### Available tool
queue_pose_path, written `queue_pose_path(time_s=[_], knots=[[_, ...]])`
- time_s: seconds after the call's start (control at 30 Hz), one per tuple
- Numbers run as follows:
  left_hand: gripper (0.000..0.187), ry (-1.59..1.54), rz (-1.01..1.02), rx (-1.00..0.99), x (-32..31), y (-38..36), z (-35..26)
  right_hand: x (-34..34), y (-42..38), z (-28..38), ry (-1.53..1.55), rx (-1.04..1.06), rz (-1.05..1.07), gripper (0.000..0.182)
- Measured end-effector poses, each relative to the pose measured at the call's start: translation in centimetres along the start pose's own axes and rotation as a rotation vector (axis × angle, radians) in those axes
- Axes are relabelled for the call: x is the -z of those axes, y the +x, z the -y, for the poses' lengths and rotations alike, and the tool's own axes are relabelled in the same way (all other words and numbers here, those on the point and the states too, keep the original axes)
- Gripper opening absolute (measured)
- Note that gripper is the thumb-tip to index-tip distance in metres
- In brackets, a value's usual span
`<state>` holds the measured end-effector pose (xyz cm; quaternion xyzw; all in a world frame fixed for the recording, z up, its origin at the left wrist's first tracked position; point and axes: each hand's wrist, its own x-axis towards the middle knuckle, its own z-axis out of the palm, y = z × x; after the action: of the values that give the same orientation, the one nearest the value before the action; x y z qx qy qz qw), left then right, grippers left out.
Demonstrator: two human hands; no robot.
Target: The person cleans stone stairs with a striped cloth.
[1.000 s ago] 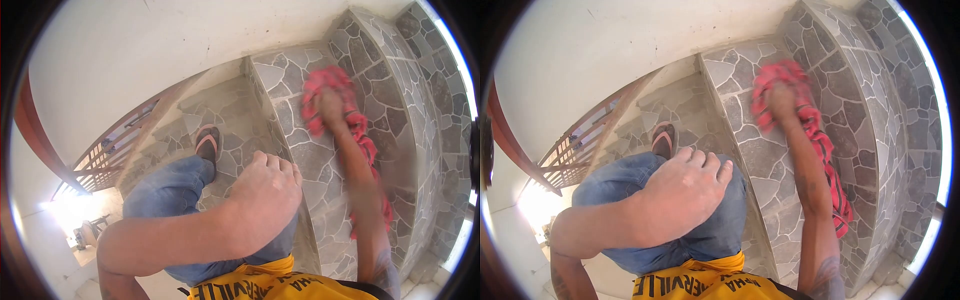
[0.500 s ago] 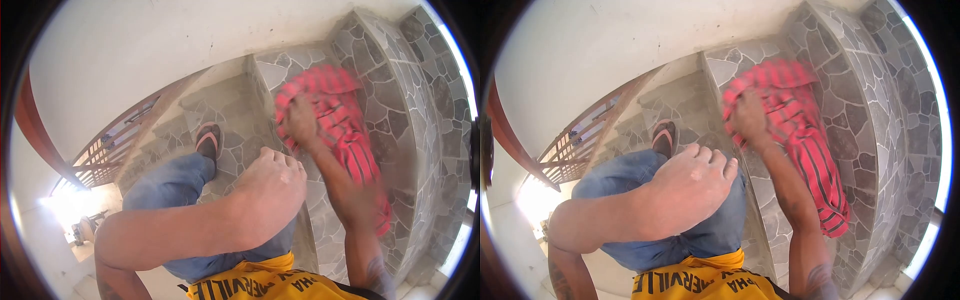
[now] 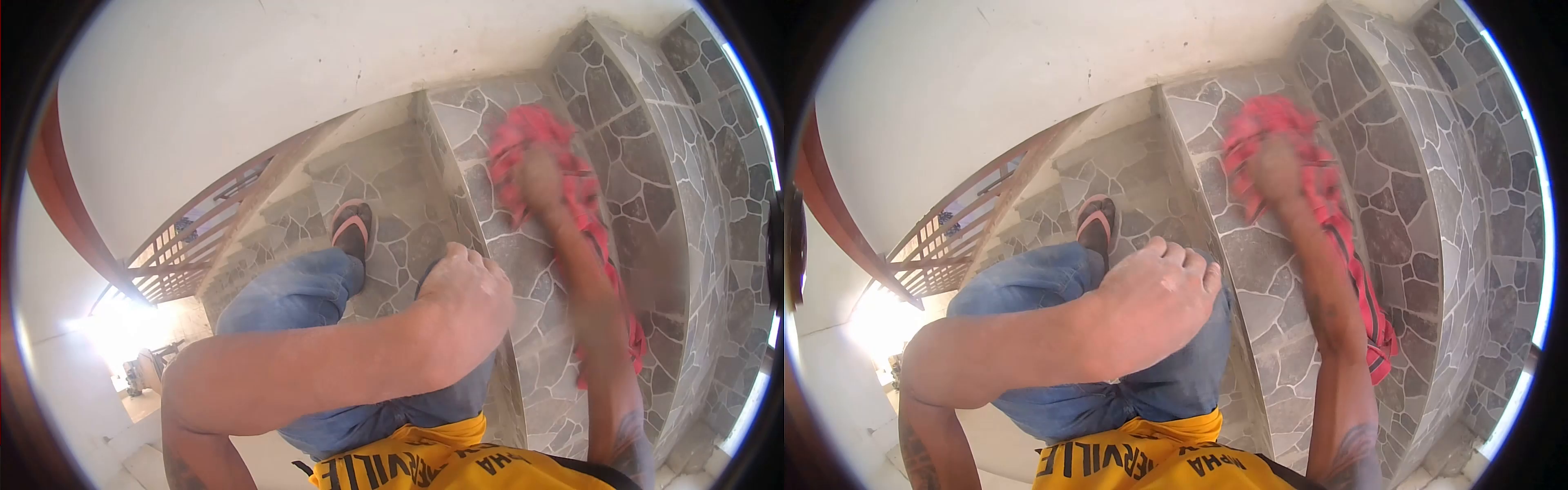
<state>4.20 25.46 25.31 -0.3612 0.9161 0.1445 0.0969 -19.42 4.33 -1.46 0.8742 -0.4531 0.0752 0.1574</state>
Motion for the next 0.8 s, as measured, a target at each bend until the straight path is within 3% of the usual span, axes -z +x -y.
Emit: queue_pose_path(time_s=[0.07,0.13,0.17,0.27,0.33,0.4,0.47,0.57,0.6,0.63,0.7,0.73,0.8], knots=[[0.045,0.011,0.029,-0.013,0.4,-0.5,0.3,-3.7,-0.5,-5.0,0.17,-0.199,-0.003,0.023],[0.043,0.06,-0.009,0.014,0.1,-0.7,-0.2,-6.3,-1.1,-4.1,-0.077,-0.136,-0.06,0.022],[0.042,0.079,-0.024,0.029,0.1,-0.9,-0.5,-7.0,-1.1,-0.4,-0.394,0.032,-0.109,0.02],[0.035,0.056,-0.112,-0.021,-2.1,0.0,-0.1,4.3,0.4,8.4,0.09,0.236,-0.094,0.018],[0.032,0.022,-0.1,-0.017,-2.4,0.9,0.6,2.6,2.8,2.8,0.19,0.037,0.281,0.018],[0.029,-0.005,-0.086,-0.022,-2.0,1.0,0.8,0.4,2.5,0.0,0.217,-0.054,0.437,0.02],[0.027,-0.017,-0.084,-0.032,-1.0,1.0,0.9,-1.7,0.8,-0.4,0.16,-0.032,0.363,0.021],[0.024,-0.039,-0.138,-0.017,-1.7,0.8,0.7,6.7,-0.1,7.8,0.38,0.298,-0.435,0.02],[0.023,-0.026,-0.13,-0.028,-2.1,0.7,0.7,1.7,0.0,5.9,0.378,0.261,-0.339,0.021],[0.022,-0.003,-0.126,-0.041,-2.4,0.9,0.9,1.2,1.9,5.3,0.374,0.151,-0.18,0.024],[0.021,-0.007,-0.104,-0.05,-2.2,1.1,0.7,3.3,4.8,3.5,0.352,-0.061,0.144,0.031],[0.021,-0.023,-0.075,-0.04,-1.9,0.9,0.8,7.0,4.6,5.7,0.307,-0.04,0.321,0.032],[0.022,-0.026,-0.066,-0.017,-1.5,0.7,1.1,8.2,1.7,7.7,0.444,0.209,-0.265,0.024]])
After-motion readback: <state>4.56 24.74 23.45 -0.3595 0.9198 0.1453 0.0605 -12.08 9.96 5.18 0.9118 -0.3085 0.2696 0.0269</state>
